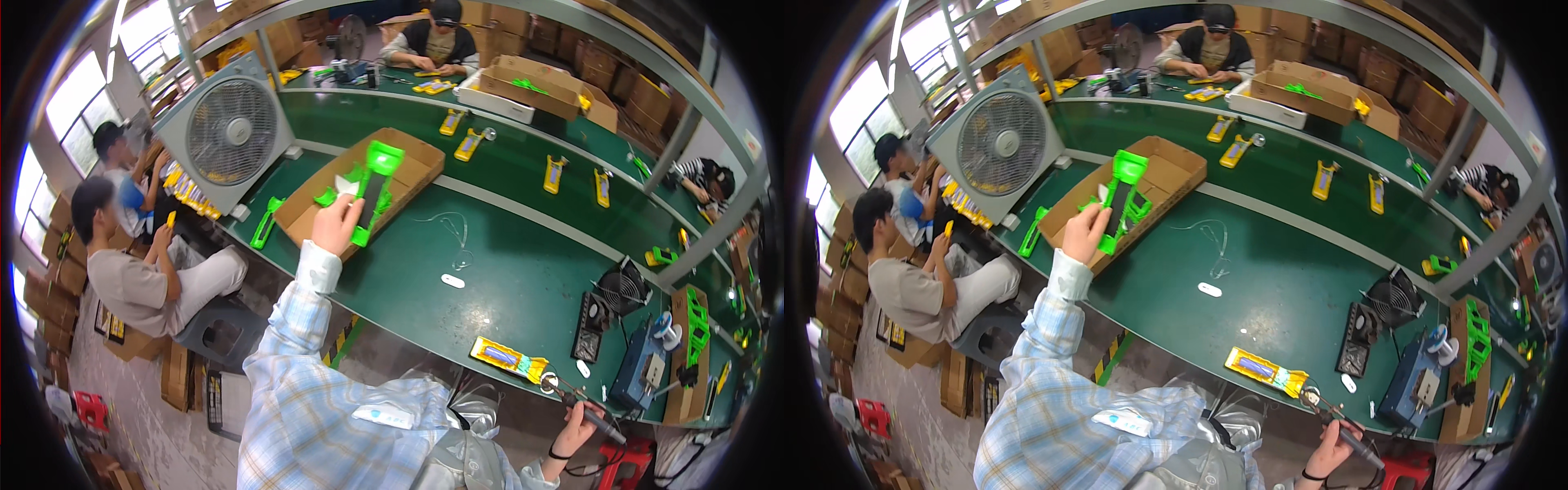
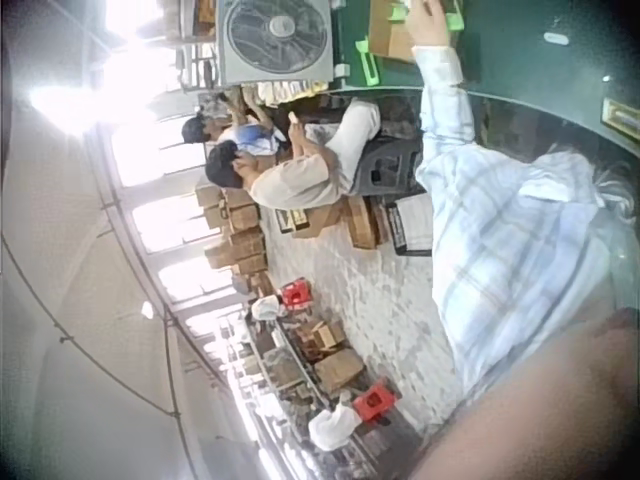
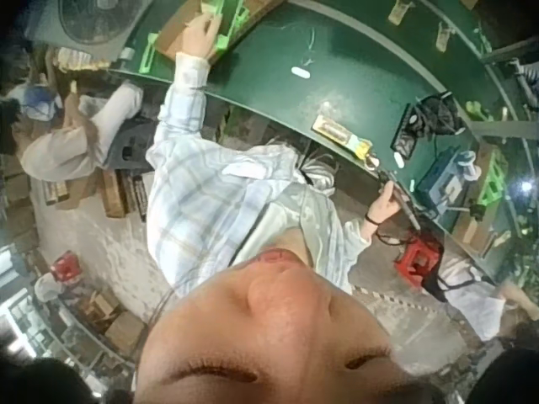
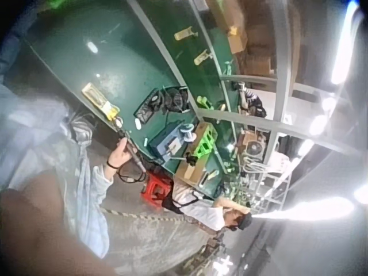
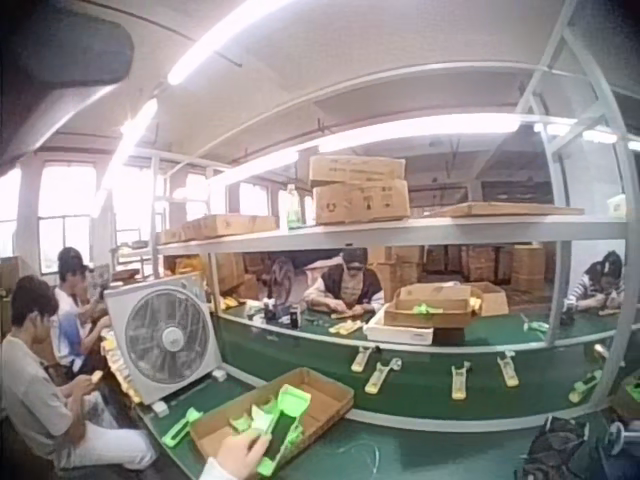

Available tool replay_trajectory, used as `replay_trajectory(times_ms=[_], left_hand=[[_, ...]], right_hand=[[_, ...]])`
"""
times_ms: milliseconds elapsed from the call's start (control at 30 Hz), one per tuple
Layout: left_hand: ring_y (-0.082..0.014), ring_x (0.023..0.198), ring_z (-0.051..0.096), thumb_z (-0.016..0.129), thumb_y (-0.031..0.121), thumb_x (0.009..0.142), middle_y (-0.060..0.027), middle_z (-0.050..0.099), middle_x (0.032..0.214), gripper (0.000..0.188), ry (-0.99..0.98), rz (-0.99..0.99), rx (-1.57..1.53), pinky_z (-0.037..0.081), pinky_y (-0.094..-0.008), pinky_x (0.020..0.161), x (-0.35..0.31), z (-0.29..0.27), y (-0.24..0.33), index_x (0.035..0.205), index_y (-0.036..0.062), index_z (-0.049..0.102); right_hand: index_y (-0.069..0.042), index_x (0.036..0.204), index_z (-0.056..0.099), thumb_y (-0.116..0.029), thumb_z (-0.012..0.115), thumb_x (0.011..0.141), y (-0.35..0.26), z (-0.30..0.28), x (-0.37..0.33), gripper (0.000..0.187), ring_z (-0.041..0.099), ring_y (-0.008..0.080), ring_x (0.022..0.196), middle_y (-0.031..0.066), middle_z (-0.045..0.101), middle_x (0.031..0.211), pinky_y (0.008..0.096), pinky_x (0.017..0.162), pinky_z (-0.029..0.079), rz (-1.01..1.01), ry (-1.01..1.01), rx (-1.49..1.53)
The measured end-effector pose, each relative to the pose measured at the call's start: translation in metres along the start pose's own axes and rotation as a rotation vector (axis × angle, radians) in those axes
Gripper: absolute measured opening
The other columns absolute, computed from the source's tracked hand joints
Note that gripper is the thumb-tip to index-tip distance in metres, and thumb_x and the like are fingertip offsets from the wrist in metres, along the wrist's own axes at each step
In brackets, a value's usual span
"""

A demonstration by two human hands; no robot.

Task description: The person solders wires onto a circuit board of a toy car part using a soldering iron and solder wire.

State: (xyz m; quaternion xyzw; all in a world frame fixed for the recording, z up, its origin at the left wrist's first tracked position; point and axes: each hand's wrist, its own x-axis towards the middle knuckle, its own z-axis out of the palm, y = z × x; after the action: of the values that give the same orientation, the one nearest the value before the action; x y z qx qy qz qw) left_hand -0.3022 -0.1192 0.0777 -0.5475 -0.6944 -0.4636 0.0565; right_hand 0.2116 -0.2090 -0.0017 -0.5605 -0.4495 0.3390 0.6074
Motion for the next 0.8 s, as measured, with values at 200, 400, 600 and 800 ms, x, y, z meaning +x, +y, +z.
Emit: replay_trajectory(times_ms=[200, 400, 600, 800], left_hand=[[-0.021, 0.045, 0.053, 0.059, 0.021, 0.08, -0.0111, 0.052, 0.053, 0.019, -0.412, 0.116, -0.334, 0.038, -0.0309, 0.045, -0.019, 0.086, 0.096, 0.078, 0.0027, 0.058], [-0.0272, 0.056, 0.058, 0.056, 0.031, 0.079, -0.0096, 0.059, 0.059, 0.023, -0.706, 0.351, -0.274, 0.044, -0.0359, 0.052, -0.045, 0.176, 0.141, 0.078, 0.0087, 0.062], [-0.0282, 0.054, 0.056, 0.052, 0.031, 0.081, -0.0093, 0.059, 0.059, 0.026, -0.853, 0.396, -0.095, 0.043, -0.0367, 0.049, -0.072, 0.219, 0.146, 0.076, 0.0079, 0.062], [-0.0274, 0.06, 0.057, 0.051, 0.037, 0.082, -0.0089, 0.06, 0.061, 0.028, -0.854, 0.582, 0.067, 0.041, -0.036, 0.068, -0.091, 0.245, 0.128, 0.08, 0.0118, 0.063]], right_hand=[[-0.005, 0.094, 0.045, -0.006, 0.058, 0.081, -0.008, 0.007, -0.004, 0.018, 0.047, 0.0069, 0.061, 0.0018, 0.048, 0.08, 0.0186, 0.055, 0.041, -0.005, 0.007, 0.059], [-0.003, 0.096, 0.043, -0.004, 0.058, 0.08, -0.009, -0.004, -0.013, 0.022, 0.049, 0.0086, 0.071, 0.0031, 0.043, 0.089, 0.0214, 0.063, 0.046, 0.015, 0.017, 0.093], [-0.001, 0.091, 0.045, -0.003, 0.058, 0.08, -0.008, -0.01, -0.015, 0.017, 0.049, 0.0095, 0.073, 0.0029, 0.042, 0.089, 0.0226, 0.064, 0.046, 0.001, 0.046, 0.074], [-0.001, 0.093, 0.044, -0.003, 0.059, 0.08, -0.001, -0.007, -0.015, 0.02, 0.05, 0.0104, 0.075, 0.0039, 0.042, 0.092, 0.0231, 0.065, 0.046, 0.041, 0.022, 0.096]])
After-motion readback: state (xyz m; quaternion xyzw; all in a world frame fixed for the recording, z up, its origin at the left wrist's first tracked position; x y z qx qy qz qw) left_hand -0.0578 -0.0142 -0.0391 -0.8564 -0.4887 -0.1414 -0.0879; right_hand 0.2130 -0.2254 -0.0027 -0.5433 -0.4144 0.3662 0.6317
